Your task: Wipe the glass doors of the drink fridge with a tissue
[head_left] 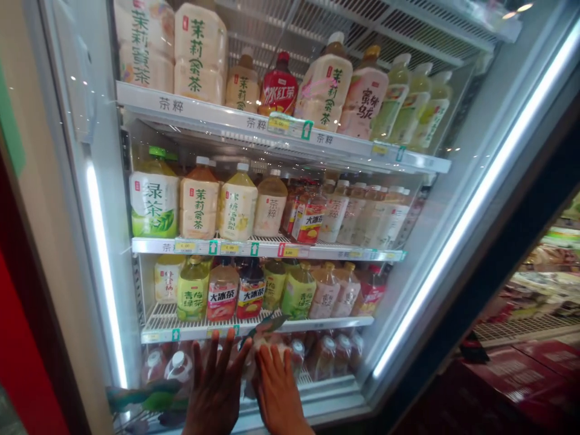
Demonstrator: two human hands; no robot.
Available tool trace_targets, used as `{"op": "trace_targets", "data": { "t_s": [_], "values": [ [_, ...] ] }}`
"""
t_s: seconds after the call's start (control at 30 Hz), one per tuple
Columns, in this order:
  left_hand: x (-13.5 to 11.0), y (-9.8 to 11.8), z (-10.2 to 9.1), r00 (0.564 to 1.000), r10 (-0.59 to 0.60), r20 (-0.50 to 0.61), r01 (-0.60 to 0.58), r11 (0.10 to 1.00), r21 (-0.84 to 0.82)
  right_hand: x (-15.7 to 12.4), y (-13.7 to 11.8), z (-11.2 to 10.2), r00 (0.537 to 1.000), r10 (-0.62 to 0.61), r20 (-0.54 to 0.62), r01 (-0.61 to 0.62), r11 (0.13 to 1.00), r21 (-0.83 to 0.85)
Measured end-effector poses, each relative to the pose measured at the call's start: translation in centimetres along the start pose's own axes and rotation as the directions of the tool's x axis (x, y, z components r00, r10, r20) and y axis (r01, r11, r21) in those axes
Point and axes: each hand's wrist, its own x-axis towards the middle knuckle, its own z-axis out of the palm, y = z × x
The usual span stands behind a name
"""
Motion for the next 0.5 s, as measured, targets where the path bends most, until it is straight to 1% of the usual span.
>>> {"op": "trace_targets", "data": {
  "t_s": [0.07, 0.13, 0.17, 0.2, 0.23, 0.3, 0.33, 0.37, 0.4, 0.43, 0.47, 0.5],
  "values": [
    [-0.2, 0.4, 0.2, 1.0, -0.005, 0.013, 0.005, 1.0, -0.004, 3.0, 1.5, -0.8, 0.995, 0.09, -0.038, -0.091, 0.996, -0.01],
    [0.0, 0.7, 0.2, 1.0, -0.013, 0.012, 0.013, 1.0, -0.009, 6.2, 3.1, -1.6, 0.973, 0.214, -0.088, -0.215, 0.977, -0.005],
    [0.2, 0.8, 0.2, 1.0, -0.018, 0.012, 0.018, 1.0, -0.012, 6.9, 3.5, -1.8, 0.962, 0.257, -0.098, -0.257, 0.966, 0.003],
    [0.3, 0.8, 0.2, 1.0, -0.019, 0.007, 0.019, 1.0, -0.016, 6.7, 3.5, -1.7, 0.958, 0.272, -0.091, -0.272, 0.962, 0.011],
    [0.5, 0.9, 0.2, 1.0, -0.019, -0.001, 0.018, 1.0, -0.02, 5.6, 3.2, -1.5, 0.962, 0.26, -0.079, -0.26, 0.966, 0.016],
    [0.7, 1.0, 0.5, 1.0, -0.011, -0.012, 0.011, 1.0, -0.027, 1.5, 1.7, -0.6, 0.979, 0.196, -0.047, -0.196, 0.981, 0.016],
    [0.8, 1.1, 0.7, 1.0, -0.005, -0.017, 0.005, 1.0, -0.031, -0.7, 1.0, 0.0, 0.985, 0.165, -0.055, -0.165, 0.986, 0.008],
    [0.9, 1.2, 0.9, 1.0, -0.002, -0.021, 0.001, 0.999, -0.034, -2.4, 0.4, 0.5, 0.988, 0.146, -0.054, -0.146, 0.989, 0.006],
    [1.1, 1.3, 1.0, 1.0, -0.003, -0.027, 0.002, 0.999, -0.036, -3.4, 0.1, 0.8, 0.988, 0.14, -0.061, -0.14, 0.99, 0.006],
    [1.3, 1.4, 1.2, 0.999, -0.01, -0.033, 0.009, 0.999, -0.039, -3.4, 0.0, 0.9, 0.987, 0.148, -0.064, -0.148, 0.989, 0.008],
    [1.6, 1.5, 1.3, 0.999, -0.023, -0.04, 0.022, 0.999, -0.041, -2.5, 0.3, 0.8, 0.984, 0.166, -0.06, -0.165, 0.986, 0.013],
    [2.0, 1.7, 1.3, 0.998, -0.037, -0.047, 0.035, 0.998, -0.043, -0.9, 0.8, 0.5, 0.978, 0.199, -0.062, -0.199, 0.98, 0.015]
  ]
}}
